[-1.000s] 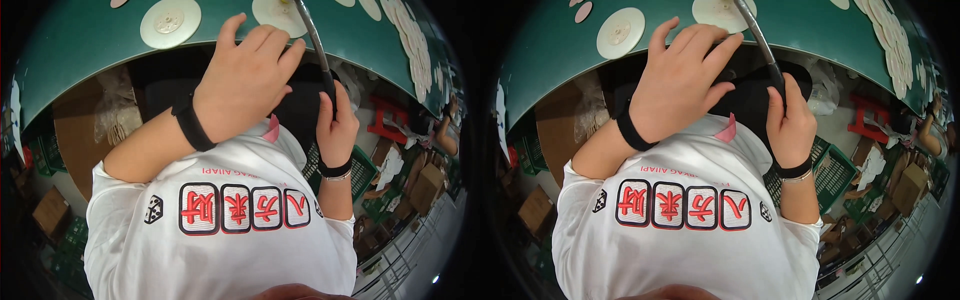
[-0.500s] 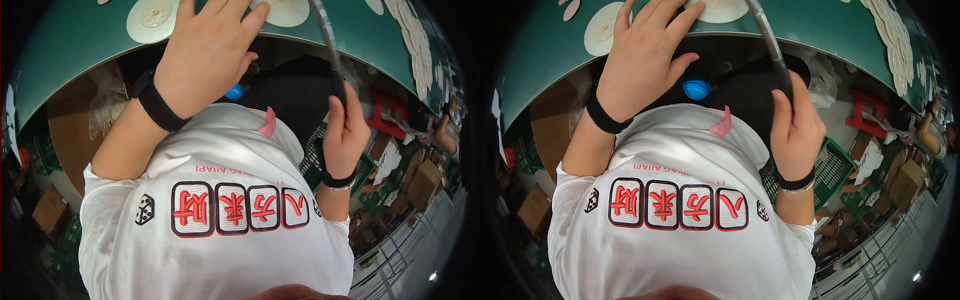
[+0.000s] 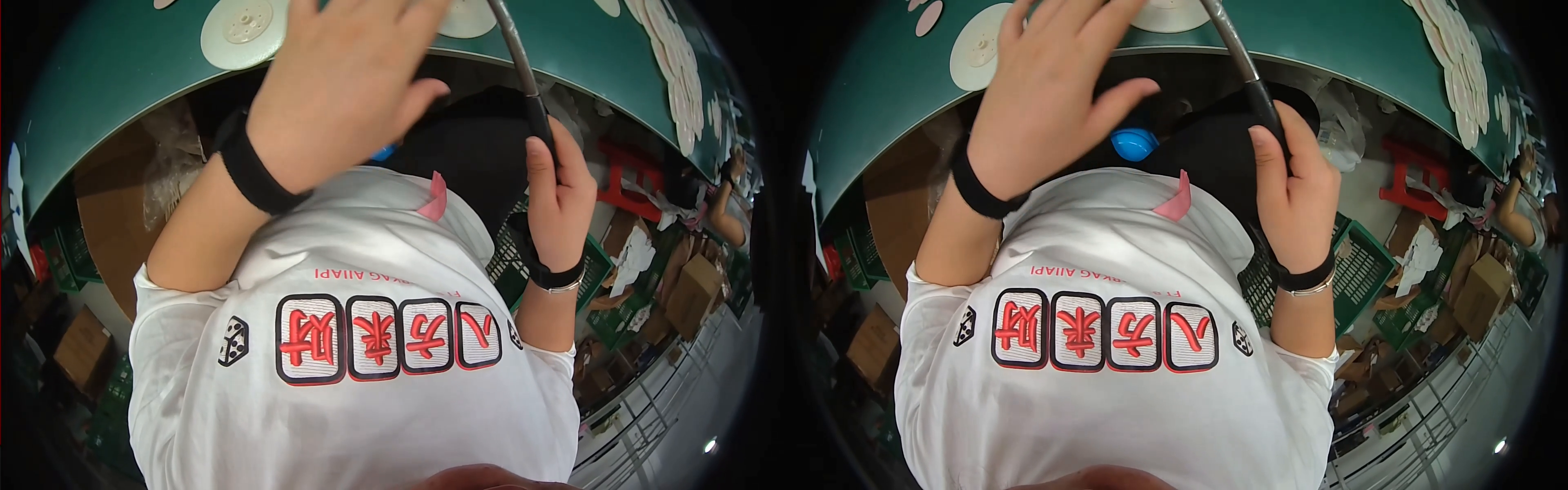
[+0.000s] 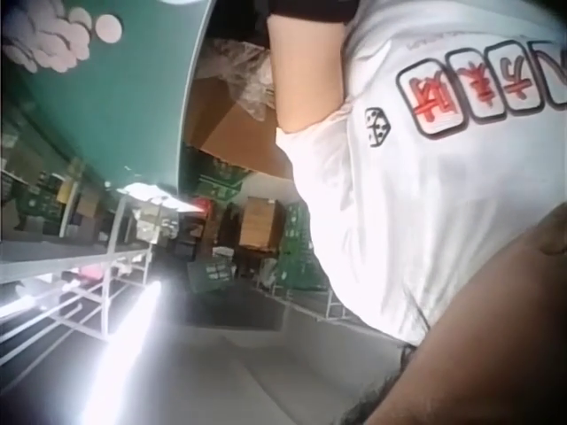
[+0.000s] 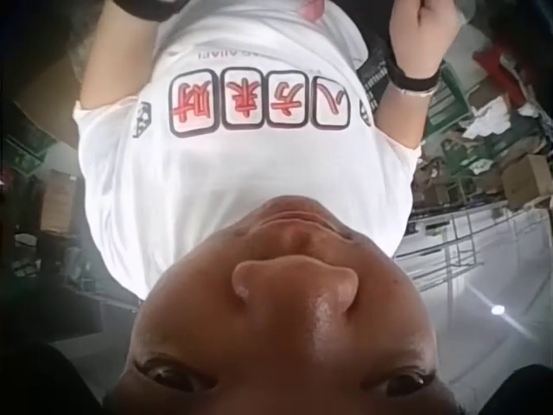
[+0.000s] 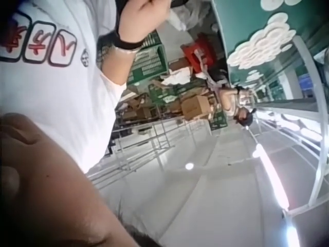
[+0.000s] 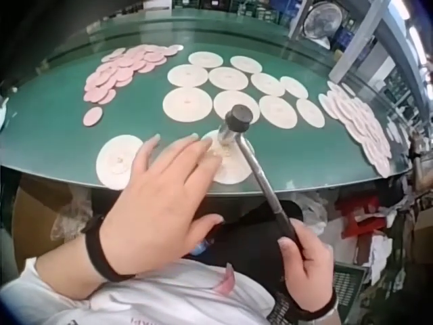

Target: The person hammers a white plastic disc, positions a pink circular pad on top, and presses it on by hand. They then place the assembled unit on the table and repeat the process.

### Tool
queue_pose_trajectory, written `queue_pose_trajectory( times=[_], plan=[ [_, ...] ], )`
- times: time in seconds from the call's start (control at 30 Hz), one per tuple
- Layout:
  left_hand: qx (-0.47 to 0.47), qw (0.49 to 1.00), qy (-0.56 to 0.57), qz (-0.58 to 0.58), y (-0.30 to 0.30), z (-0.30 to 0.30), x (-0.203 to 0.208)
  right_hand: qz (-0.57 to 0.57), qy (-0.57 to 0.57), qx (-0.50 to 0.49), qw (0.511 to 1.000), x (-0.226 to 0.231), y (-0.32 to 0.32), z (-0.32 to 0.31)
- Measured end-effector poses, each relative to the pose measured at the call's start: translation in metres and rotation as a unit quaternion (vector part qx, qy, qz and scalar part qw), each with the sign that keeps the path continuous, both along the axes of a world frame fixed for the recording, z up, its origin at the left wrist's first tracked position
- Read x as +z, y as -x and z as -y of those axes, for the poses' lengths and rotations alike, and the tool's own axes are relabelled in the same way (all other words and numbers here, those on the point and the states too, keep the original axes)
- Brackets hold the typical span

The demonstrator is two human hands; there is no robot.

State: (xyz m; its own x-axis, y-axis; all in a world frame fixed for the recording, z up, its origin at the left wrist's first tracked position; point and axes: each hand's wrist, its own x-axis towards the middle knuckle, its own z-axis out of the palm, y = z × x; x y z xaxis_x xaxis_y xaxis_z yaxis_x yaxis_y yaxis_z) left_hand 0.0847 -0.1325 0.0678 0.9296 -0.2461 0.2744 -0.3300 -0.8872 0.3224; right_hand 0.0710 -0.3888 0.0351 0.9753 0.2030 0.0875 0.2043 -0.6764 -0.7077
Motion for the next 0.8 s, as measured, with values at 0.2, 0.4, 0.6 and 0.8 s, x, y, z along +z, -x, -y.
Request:
queue_pose_trajectory(
  times=[0.2,0.4,0.6,0.8],
  plan=[
    [-0.019,0.997,-0.059,-0.043,-0.002,-0.007,-0.004,0.16,-0.052,-0.061,0.984,-0.01,0.005,0.003],
    [-0.013,0.998,-0.055,-0.028,0.0,-0.008,-0.011,0.066,0.055,-0.019,0.996,-0.004,0.013,-0.003],
    [-0.016,0.997,-0.068,-0.026,0.009,0.006,-0.01,0.149,0.175,-0.003,0.973,-0.021,0.009,-0.008],
    [-0.064,0.996,0.039,-0.046,0.008,0.013,0.006,0.065,0.113,-0.007,0.992,-0.005,0.002,-0.008]
  ],
)
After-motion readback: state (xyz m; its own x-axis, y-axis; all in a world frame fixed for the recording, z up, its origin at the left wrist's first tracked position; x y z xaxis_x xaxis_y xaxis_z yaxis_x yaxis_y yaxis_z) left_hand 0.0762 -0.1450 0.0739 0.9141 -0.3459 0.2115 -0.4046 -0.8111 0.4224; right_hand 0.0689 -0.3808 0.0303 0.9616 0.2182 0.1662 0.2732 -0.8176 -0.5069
